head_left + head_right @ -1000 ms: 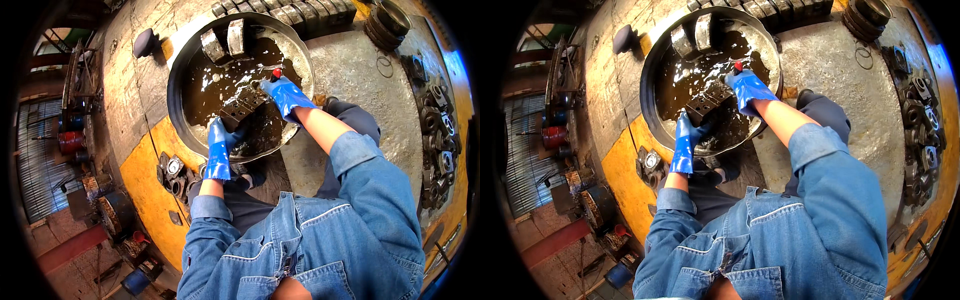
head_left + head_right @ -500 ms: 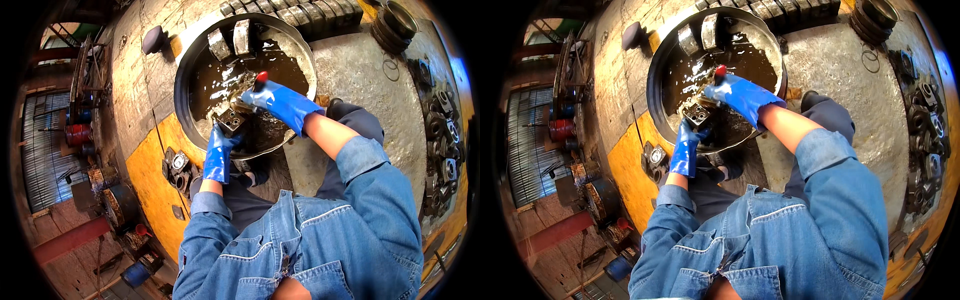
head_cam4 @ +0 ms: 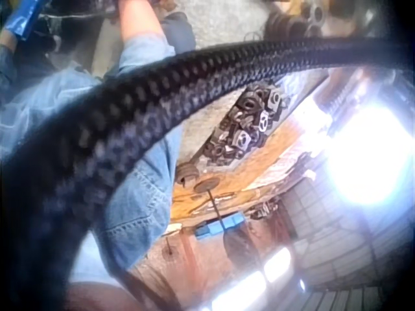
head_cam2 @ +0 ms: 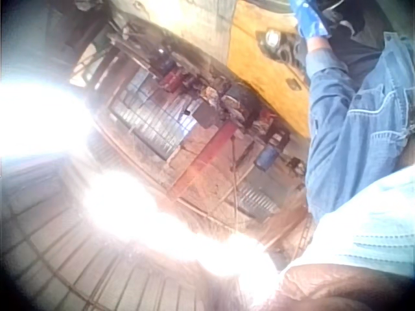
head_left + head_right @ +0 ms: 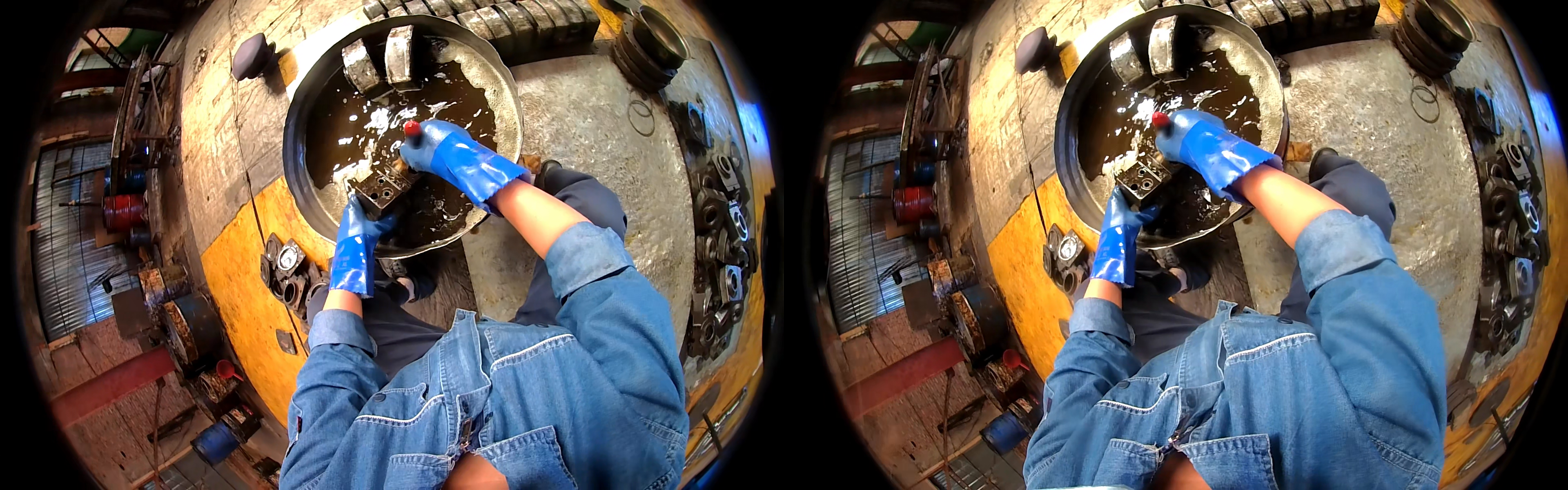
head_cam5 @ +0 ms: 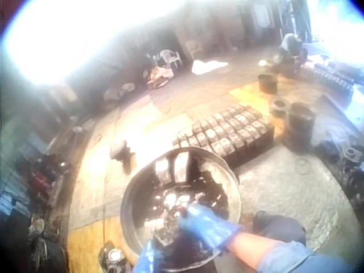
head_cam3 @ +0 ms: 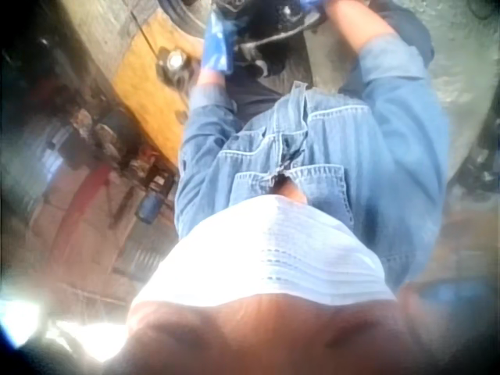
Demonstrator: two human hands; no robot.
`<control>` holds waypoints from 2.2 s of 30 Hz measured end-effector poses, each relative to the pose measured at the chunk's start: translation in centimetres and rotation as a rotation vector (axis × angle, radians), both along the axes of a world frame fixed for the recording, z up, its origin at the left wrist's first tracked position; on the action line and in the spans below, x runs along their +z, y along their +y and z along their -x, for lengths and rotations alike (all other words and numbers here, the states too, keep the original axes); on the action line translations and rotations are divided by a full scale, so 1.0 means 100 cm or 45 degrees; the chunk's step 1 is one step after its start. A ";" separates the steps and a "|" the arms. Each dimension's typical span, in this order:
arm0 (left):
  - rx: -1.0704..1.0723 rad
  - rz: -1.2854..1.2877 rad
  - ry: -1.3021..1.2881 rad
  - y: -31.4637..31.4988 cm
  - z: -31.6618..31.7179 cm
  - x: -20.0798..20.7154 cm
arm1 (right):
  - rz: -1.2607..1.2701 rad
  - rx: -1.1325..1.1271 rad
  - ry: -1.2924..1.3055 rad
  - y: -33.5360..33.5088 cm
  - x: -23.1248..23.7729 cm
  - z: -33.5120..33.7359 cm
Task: The person cleans metal parts in a tub of liquid using a brush while wearing gloves. They pick up metal components, scrub them with the brush, and place them near other parts on the floor.
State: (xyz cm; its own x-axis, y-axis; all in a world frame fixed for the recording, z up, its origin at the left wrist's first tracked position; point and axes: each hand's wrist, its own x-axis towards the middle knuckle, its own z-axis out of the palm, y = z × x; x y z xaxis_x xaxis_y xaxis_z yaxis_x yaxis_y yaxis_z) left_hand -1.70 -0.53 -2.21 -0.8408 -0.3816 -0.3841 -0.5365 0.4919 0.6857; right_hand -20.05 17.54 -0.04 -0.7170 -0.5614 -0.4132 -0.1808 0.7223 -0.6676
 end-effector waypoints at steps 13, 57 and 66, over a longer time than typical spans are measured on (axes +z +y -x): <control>-0.025 0.016 0.102 -0.012 -0.013 -0.008 | 0.321 -0.025 -0.160 -0.006 -0.011 -0.002; -0.038 0.079 0.008 -0.026 -0.025 -0.018 | 0.470 0.124 0.016 -0.003 -0.029 -0.026; -0.077 0.091 0.023 -0.028 -0.013 -0.027 | 0.529 0.173 0.163 0.020 0.007 -0.022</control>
